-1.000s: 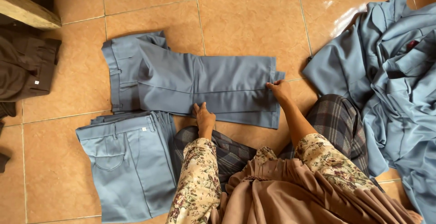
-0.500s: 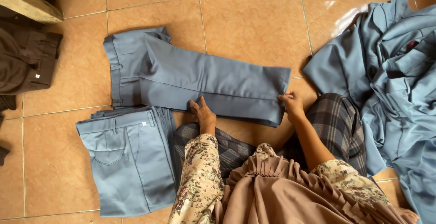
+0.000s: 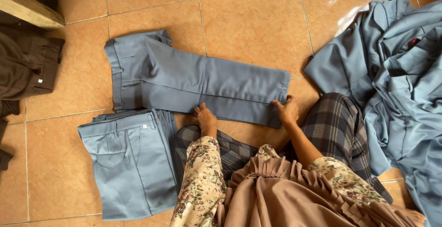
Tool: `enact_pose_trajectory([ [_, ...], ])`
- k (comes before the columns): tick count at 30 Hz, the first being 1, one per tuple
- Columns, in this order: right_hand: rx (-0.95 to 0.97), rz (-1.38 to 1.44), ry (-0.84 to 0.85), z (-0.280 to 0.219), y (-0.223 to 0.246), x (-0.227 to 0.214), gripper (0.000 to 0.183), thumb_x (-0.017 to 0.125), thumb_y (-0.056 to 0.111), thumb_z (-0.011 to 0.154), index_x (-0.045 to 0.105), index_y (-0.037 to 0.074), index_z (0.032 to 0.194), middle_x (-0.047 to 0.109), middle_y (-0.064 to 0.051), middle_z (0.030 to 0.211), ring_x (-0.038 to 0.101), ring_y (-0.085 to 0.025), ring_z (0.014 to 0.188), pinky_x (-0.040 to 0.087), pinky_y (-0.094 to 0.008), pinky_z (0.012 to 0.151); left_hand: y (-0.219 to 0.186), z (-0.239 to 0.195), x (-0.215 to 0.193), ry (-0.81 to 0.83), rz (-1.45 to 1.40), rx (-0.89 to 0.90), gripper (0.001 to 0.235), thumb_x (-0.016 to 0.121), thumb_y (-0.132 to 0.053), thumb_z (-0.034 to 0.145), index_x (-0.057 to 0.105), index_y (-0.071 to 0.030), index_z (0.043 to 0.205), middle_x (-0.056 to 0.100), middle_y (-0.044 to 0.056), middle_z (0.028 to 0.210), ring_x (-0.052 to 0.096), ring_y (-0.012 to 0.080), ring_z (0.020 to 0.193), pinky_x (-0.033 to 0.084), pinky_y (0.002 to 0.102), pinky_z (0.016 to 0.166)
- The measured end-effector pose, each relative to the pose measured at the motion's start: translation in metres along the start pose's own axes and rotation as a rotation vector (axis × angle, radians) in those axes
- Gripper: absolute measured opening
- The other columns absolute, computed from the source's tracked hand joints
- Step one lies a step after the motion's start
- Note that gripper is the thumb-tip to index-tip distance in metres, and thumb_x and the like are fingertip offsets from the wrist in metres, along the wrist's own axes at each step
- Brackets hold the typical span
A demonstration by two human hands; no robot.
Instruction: The person sits on a tiled floor and folds a pair of light blue trousers by hand. They align the legs, fold the garment in half lengthwise, then fold it into a compact rectangle and place it on a stack of similar trousers.
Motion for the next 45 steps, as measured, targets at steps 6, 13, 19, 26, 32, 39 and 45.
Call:
enact_pose_trajectory([
  [6,-0.074,-0.083,-0.025,-0.015,0.02,0.003,0.066,0.081,0.056,0.082,0.054,0.012,0.122,0.056,-0.012,0.122,0.053,-0.034,0.126,0.049,-0.053,0.098,-0.01,-0.012,-0.022,0.063,-0.124,-0.009,0.076,0.072,0.005,0.082,0.033,-0.006,0.146,0.039,0.026,0.142,0.049,0.0445,0.128,0.048,0.049,0.109],
  [13,-0.154,0.348,0.032,0.004,0.021,0.022,0.069,0.086,0.016,0.079,0.05,0.005,0.136,0.068,-0.02,0.1,0.069,-0.038,0.102,0.054,-0.049,0.086,-0.028,-0.038,-0.065,0.104,-0.198,-0.045,0.088,0.072,0.008,0.083,0.025,-0.006,0.156,0.039,0.027,0.144,0.047,0.0448,0.135,0.049,0.048,0.111],
  [19,0.097,0.906,0.425,-0.018,0.048,-0.046,0.071,0.092,0.014,0.069,0.06,0.005,0.132,0.072,-0.013,0.106,0.072,-0.032,0.098,0.057,-0.05,0.082,-0.044,-0.053,-0.104,-0.346,-0.195,0.151,0.069,0.064,-0.006,0.088,0.039,-0.012,0.152,0.038,0.023,0.146,0.049,0.0464,0.129,0.053,0.056,0.095],
  [26,-0.113,0.909,0.31,-0.009,0.04,-0.12,0.061,0.08,-0.003,0.072,0.067,0.017,0.128,0.064,-0.004,0.103,0.068,-0.024,0.096,0.056,-0.038,0.08,-0.107,-0.084,-0.111,-0.285,-0.236,0.462,0.065,0.064,-0.013,0.091,0.044,-0.013,0.152,0.039,0.025,0.152,0.045,0.0489,0.135,0.05,0.057,0.101],
  [32,-0.051,0.973,0.235,-0.037,0.054,-0.209,0.063,0.081,0.011,0.07,0.063,0.022,0.13,0.069,0.0,0.104,0.071,-0.017,0.085,0.061,-0.031,0.072,-0.164,-0.139,-0.044,0.084,-0.169,0.6,0.069,0.058,-0.02,0.095,0.032,-0.023,0.158,0.029,0.024,0.159,0.028,0.0453,0.147,0.035,0.057,0.113],
  [39,-0.134,1.068,0.099,-0.106,0.094,-0.276,0.052,0.074,0.018,0.068,0.064,0.016,0.119,0.068,0.003,0.094,0.066,-0.012,0.076,0.056,-0.024,0.069,-0.21,-0.205,0.005,0.485,-0.031,0.764,0.069,0.051,-0.026,0.099,0.022,-0.024,0.161,0.013,0.016,0.169,0.011,0.0332,0.156,0.018,0.053,0.122],
  [45,-0.147,1.104,0.298,-0.094,0.153,-0.189,0.068,0.082,0.004,0.063,0.07,0.022,0.127,0.073,-0.005,0.108,0.074,-0.025,0.096,0.062,-0.039,0.086,-0.215,-0.228,0.028,0.417,-0.462,0.747,0.077,0.071,-0.042,0.086,0.047,-0.006,0.149,0.063,0.027,0.131,0.064,0.0369,0.121,0.054,0.047,0.1],
])
Point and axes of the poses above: each hand's wrist, its own z-axis towards the middle knuckle, its own x-axis out of the palm, y = z × x, the point moved 9 cm from there along z, towards the middle knuckle
